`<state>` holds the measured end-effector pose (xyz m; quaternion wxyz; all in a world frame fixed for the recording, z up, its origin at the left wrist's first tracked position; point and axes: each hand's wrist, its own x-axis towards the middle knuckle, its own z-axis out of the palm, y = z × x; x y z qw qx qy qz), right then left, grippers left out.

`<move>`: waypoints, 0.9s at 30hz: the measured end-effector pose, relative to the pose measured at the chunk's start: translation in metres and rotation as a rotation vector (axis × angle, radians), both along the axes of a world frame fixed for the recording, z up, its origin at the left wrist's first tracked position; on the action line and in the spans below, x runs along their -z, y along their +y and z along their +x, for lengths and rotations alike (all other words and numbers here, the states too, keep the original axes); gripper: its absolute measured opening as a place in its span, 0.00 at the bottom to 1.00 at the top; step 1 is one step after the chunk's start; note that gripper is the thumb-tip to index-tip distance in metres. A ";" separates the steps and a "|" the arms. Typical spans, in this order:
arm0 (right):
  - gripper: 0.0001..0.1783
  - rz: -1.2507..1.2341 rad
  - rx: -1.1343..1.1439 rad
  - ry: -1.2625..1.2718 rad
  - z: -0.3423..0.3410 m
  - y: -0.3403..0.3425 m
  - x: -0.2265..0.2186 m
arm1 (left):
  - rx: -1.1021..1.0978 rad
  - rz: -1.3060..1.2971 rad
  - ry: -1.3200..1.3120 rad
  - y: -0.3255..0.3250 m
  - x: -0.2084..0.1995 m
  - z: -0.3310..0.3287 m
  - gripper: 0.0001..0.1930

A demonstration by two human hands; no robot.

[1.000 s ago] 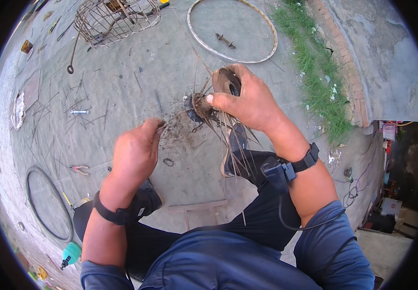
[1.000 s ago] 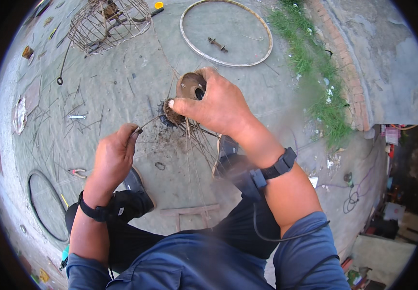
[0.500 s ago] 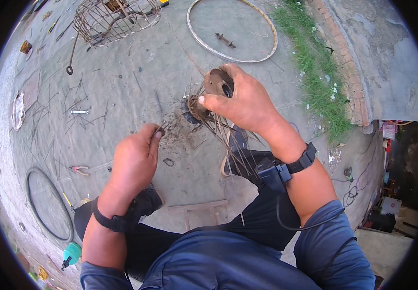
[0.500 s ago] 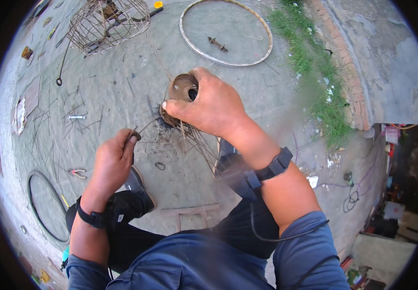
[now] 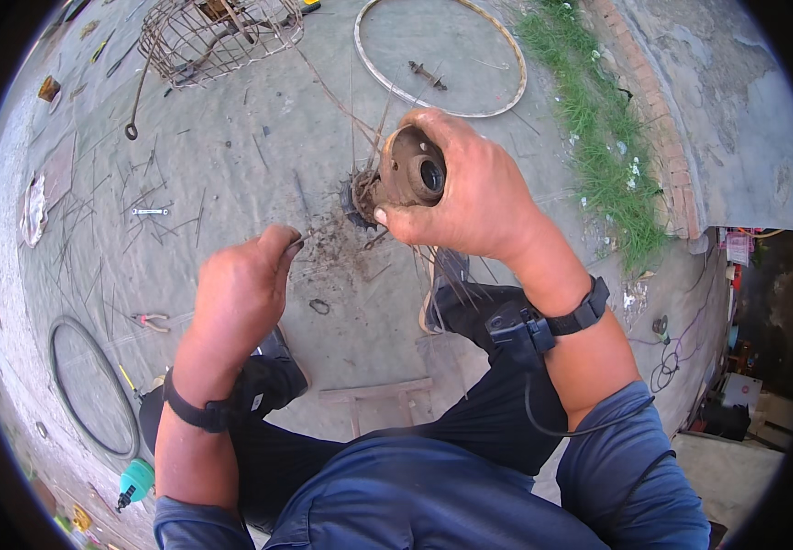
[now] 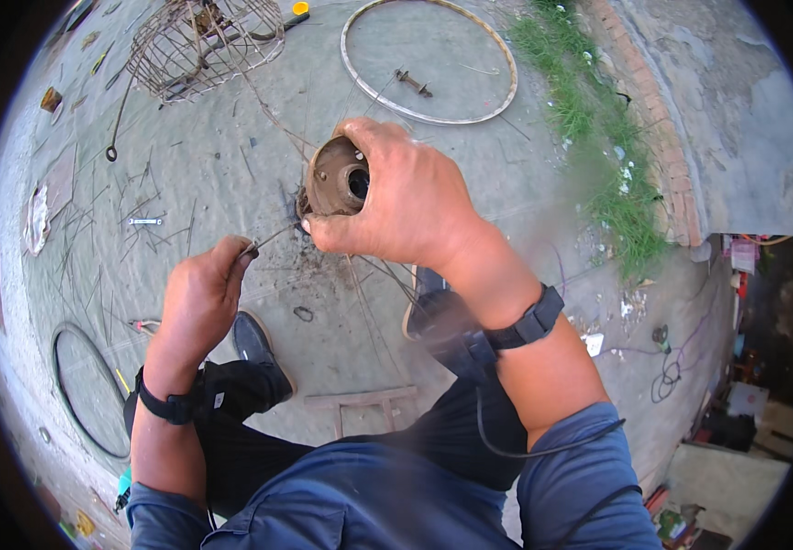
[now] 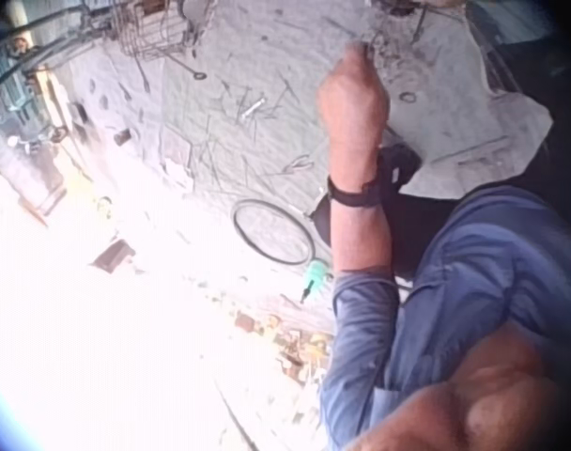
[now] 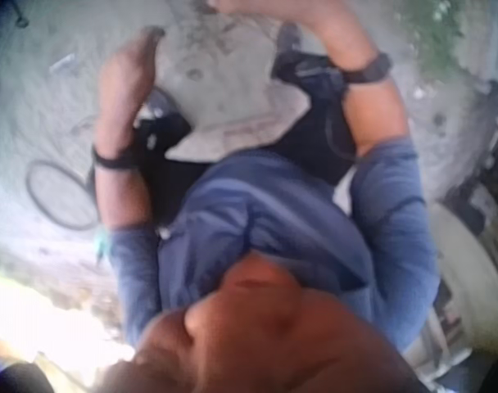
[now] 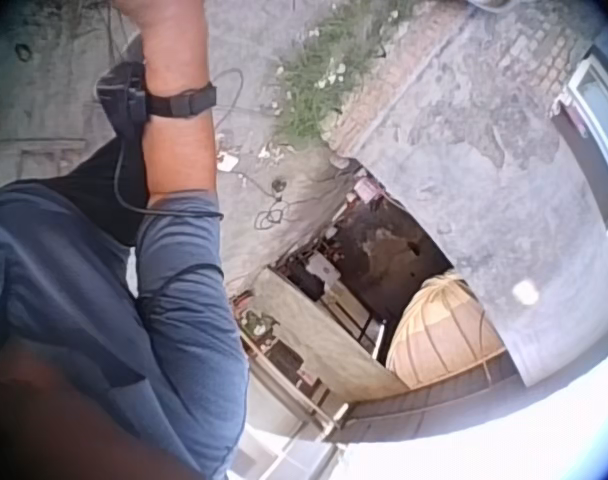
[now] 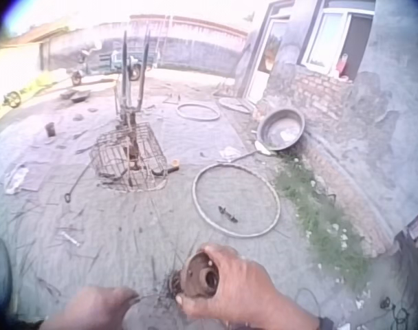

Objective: The person inserts and adjusts bicycle spokes into the hub of a wheel. They hold the hub with one hand and use the other to thread and tighten individual spokes into the hub flange, occasionally rotating the hub to access different spoke holes.

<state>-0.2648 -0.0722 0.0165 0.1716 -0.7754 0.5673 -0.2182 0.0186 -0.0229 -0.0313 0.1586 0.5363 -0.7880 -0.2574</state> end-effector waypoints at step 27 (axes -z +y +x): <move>0.47 0.210 0.271 -0.291 0.005 -0.001 0.009 | -0.296 0.661 0.535 0.025 -0.007 -0.046 0.10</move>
